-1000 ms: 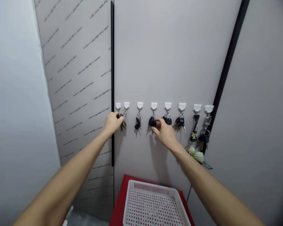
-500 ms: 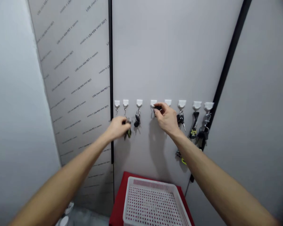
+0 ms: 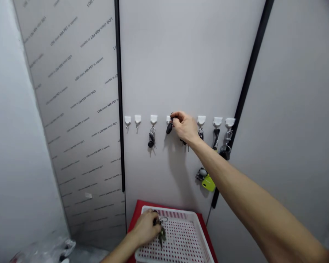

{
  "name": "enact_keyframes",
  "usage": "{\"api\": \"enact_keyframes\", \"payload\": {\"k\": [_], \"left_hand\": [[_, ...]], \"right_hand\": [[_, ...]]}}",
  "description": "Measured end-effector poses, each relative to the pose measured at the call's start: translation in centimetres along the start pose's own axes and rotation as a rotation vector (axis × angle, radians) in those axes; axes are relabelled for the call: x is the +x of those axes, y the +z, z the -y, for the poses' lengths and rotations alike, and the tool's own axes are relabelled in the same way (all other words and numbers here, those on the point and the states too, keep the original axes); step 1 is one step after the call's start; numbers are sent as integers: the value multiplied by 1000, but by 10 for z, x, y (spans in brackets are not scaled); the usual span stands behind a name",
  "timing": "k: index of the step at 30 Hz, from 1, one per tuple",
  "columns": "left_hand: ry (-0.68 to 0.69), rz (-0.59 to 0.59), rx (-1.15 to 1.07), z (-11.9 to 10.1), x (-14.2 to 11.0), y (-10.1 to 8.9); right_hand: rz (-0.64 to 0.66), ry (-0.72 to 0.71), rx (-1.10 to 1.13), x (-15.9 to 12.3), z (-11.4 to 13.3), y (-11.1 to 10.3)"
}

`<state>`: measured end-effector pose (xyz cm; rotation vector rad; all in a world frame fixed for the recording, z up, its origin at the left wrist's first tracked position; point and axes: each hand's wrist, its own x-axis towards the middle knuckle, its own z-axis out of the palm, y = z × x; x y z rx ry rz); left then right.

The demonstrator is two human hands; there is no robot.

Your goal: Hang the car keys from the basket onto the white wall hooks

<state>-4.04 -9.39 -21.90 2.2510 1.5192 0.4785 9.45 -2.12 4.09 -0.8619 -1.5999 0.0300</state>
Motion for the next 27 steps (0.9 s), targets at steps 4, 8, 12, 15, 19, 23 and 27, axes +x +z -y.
{"api": "enact_keyframes", "payload": {"k": [4, 8, 12, 15, 19, 23, 27], "left_hand": [[-51, 51, 24, 5, 2, 6], [-63, 111, 37, 8, 3, 6], [-46, 34, 2, 3, 11, -13], [3, -117, -182, -13, 24, -51], [116, -396, -603, -54, 52, -121], [232, -559, -659, -93, 80, -169], [215, -574, -490, -113, 91, -191]], "right_hand": [[-16, 142, 180, -2, -1, -3], [-31, 253, 386, -14, -6, -15], [-19, 297, 589, -17, -1, -20], [60, 322, 687, -15, 6, -17], [105, 389, 719, -16, 13, -7], [95, 477, 680, -22, 12, 1], [39, 460, 620, -24, 7, 1]]}}
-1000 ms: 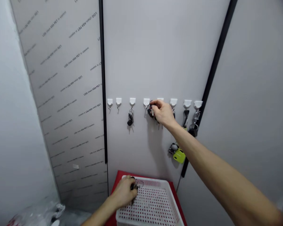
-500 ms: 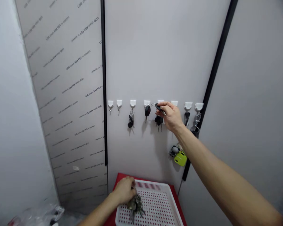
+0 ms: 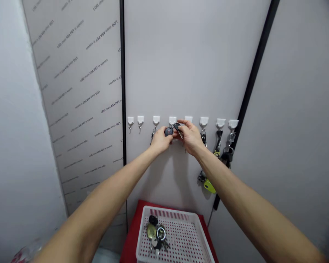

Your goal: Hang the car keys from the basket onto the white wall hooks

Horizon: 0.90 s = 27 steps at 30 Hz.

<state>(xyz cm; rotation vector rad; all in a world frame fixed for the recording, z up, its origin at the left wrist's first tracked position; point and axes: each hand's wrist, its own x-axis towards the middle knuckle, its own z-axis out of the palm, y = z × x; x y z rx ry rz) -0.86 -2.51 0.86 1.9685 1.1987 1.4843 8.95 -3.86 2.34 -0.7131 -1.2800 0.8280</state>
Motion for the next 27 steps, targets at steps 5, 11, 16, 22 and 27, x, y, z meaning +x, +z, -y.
{"api": "enact_keyframes", "payload": {"k": [5, 11, 16, 22, 27], "left_hand": [[40, -7, 197, -24, 16, -16], [224, 189, 599, -38, 30, -26], [261, 197, 629, -36, 32, -30], [423, 135, 401, -46, 30, -33], [247, -46, 292, -12, 2, -35]], "right_hand": [[80, 31, -87, 6, -3, -3], [249, -23, -305, 7, -19, -4], [145, -90, -296, 10, -21, -6], [73, -201, -151, 17, 9, 2], [-25, -295, -283, 5, 16, -15]]}}
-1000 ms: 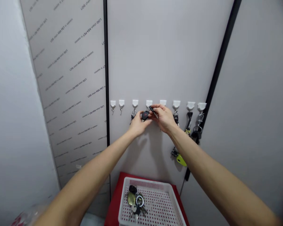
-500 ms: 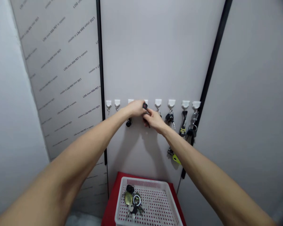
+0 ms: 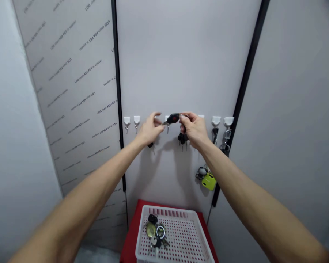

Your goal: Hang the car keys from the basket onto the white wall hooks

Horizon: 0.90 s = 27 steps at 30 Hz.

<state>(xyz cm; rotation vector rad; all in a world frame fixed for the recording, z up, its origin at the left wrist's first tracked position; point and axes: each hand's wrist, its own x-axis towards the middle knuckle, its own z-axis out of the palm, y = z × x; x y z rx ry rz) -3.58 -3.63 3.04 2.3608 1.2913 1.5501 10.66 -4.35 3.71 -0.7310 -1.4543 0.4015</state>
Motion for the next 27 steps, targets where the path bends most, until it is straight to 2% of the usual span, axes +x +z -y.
{"api": "enact_keyframes", "payload": {"k": [2, 4, 6, 11, 15, 19, 22, 24, 27], "left_hand": [[-207, -129, 90, 23, -20, 10], [-362, -173, 140, 43, -35, 22], [-427, -163, 138, 52, -43, 31], [-387, -86, 89, 46, -39, 37], [-429, -61, -56, 43, -34, 33], [-436, -48, -241, 37, -25, 18], [-384, -88, -308, 25, -8, 0], [-340, -150, -246, 17, 8, -13], [-272, -227, -28, 7, 28, -27]], "right_hand": [[-9, -17, -180, -10, -5, -11], [-27, -71, -391, -20, -12, -21], [-43, -123, -564, -27, -19, -26], [35, -79, -760, -32, -33, -24], [-5, -22, -716, -31, -39, -19], [-62, 100, -662, -29, -43, -17], [-43, 131, -661, -26, -42, -15], [-48, 128, -637, -23, -41, -14], [-106, 107, -556, -16, -38, -16]]}}
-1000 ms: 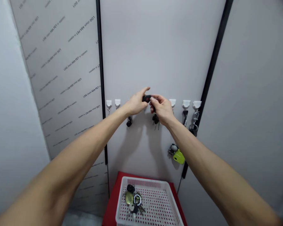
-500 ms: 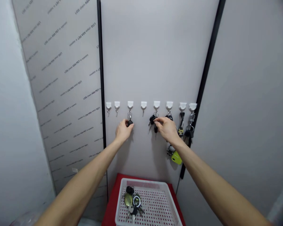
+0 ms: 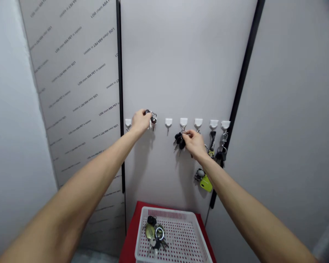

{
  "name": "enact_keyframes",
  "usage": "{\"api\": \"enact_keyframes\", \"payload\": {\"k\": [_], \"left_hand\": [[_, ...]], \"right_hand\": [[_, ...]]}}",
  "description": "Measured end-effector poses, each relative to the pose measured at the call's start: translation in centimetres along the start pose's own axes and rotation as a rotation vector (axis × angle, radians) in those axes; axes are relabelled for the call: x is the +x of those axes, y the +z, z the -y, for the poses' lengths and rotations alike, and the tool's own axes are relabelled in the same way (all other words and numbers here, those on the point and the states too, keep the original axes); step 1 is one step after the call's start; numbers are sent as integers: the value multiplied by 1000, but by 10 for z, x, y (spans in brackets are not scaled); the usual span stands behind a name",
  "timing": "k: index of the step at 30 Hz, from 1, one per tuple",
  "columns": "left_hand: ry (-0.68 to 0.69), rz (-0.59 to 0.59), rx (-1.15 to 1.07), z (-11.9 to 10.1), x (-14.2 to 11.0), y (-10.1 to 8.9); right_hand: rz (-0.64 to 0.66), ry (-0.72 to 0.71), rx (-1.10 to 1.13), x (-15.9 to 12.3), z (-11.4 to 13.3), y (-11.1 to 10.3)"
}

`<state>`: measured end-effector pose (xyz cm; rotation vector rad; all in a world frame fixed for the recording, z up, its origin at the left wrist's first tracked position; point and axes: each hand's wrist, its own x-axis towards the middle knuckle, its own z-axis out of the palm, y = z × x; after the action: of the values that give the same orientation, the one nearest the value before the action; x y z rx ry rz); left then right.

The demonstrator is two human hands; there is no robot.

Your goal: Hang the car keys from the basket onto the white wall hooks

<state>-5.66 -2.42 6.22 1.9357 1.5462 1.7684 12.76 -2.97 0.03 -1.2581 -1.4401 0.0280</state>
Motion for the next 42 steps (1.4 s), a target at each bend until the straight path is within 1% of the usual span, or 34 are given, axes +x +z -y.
{"api": "enact_keyframes", "payload": {"k": [1, 3, 6, 9, 11, 13, 15, 18, 20, 21, 23, 25, 26, 28, 30, 31, 32, 34, 36, 37, 39, 40, 42], "left_hand": [[25, 14, 56, -4, 3, -2], [58, 105, 110, -10, 4, -3], [90, 231, 90, -18, -5, 1], [134, 327, 55, -25, -17, 12], [140, 390, 34, -28, -24, 23], [91, 458, -20, -31, -30, 34], [-6, 547, -114, -33, -36, 46], [-142, 714, -263, -33, -46, 62], [-203, 789, -377, -32, -51, 70], [-228, 800, -434, -31, -52, 73], [-260, 780, -500, -30, -52, 75], [-267, 754, -480, -31, -48, 73], [-264, 741, -451, -32, -44, 71], [-251, 706, -403, -35, -33, 63], [-231, 654, -395, -39, -21, 54], [-218, 625, -407, -40, -16, 49], [-201, 596, -424, -41, -12, 44], [-153, 559, -450, -40, -12, 36], [-108, 578, -426, -32, -25, 31], [-97, 617, -395, -25, -37, 32], [-111, 741, -316, -6, -70, 38], [-134, 813, -277, 6, -89, 44], [-176, 912, -211, 32, -130, 59]], "right_hand": [[-24, -3, 25, 3, 1, -2], [-73, -16, 44, 11, 4, -8], [-119, -27, 0, 25, 15, -18], [-91, -40, -77, 37, 27, -25], [-52, -24, -132, 41, 30, -27], [3, 13, -150, 43, 27, -26], [55, 41, -128, 42, 21, -25], [73, 56, -80, 39, 16, -24], [71, 71, -41, 36, 17, -24], [69, 75, -20, 36, 19, -25], [65, 70, 19, 36, 23, -26], [86, 62, 71, 36, 27, -27], [117, 63, 104, 37, 29, -27], [223, 82, 179, 36, 31, -27], [338, 109, 242, 33, 31, -26], [374, 118, 265, 30, 30, -25], [387, 122, 283, 27, 29, -25], [370, 119, 324, 19, 26, -26], [353, 119, 369, 6, 21, -29], [360, 126, 384, -1, 18, -30], [410, 156, 368, -22, 8, -30], [448, 170, 342, -34, 1, -27], [543, 189, 272, -63, -17, -18]]}}
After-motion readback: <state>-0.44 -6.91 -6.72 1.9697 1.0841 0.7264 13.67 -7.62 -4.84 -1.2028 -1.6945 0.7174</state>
